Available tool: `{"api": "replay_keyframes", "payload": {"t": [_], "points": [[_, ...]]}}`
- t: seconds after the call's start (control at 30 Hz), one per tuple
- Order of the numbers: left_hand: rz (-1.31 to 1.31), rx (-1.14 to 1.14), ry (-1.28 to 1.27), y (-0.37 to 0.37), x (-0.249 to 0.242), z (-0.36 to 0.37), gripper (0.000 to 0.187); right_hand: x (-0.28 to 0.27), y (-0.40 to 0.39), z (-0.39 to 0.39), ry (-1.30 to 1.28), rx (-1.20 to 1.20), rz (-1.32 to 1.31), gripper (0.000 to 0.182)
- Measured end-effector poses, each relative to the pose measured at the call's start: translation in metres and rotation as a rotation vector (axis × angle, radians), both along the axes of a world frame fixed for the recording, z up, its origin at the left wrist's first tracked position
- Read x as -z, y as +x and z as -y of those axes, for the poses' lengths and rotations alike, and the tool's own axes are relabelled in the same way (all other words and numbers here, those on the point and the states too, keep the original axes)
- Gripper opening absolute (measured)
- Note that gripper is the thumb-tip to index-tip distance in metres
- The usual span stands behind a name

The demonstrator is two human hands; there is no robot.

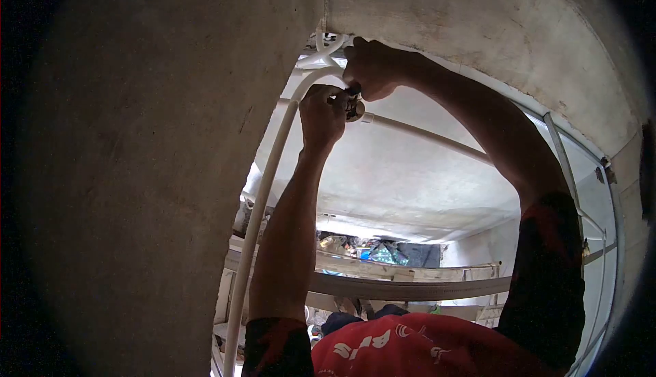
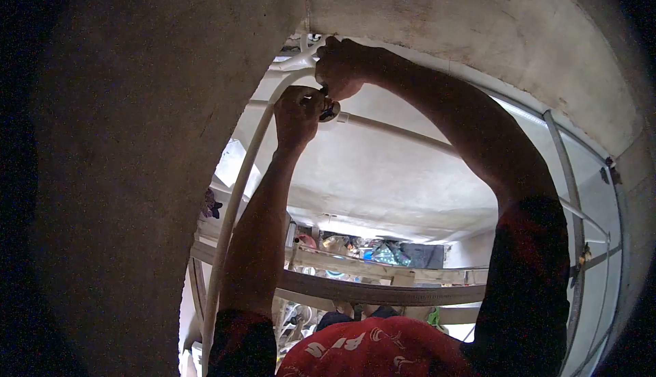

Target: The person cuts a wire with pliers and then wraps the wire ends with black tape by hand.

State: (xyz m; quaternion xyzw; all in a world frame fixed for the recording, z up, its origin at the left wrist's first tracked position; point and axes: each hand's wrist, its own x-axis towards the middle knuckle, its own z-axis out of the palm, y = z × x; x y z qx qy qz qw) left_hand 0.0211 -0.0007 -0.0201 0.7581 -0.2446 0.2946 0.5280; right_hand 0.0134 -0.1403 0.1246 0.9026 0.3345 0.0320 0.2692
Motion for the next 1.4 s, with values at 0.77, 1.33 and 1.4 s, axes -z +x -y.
{"api": "replay_keyframes", "payload": {"t": [0.77, 1.33, 1.4], "points": [[0.127, -0.085, -0.022, -0.005, 0.002, 0.010, 0.025, 0.029, 0.026, -0.001, 0.091, 0.145, -0.113, 0.029], [-0.046, 0.068, -0.042, 0.000, 0.006, -0.003, 0.021, 0.020, -0.003, -0.020, 0.359, 0.222, -0.284, 0.033], [-0.036, 0.042, -0.166, 0.001, 0.008, -0.003, 0.027, 0.033, 0.013, -0.014, 0.752, 0.343, -0.453, 0.034]]}}
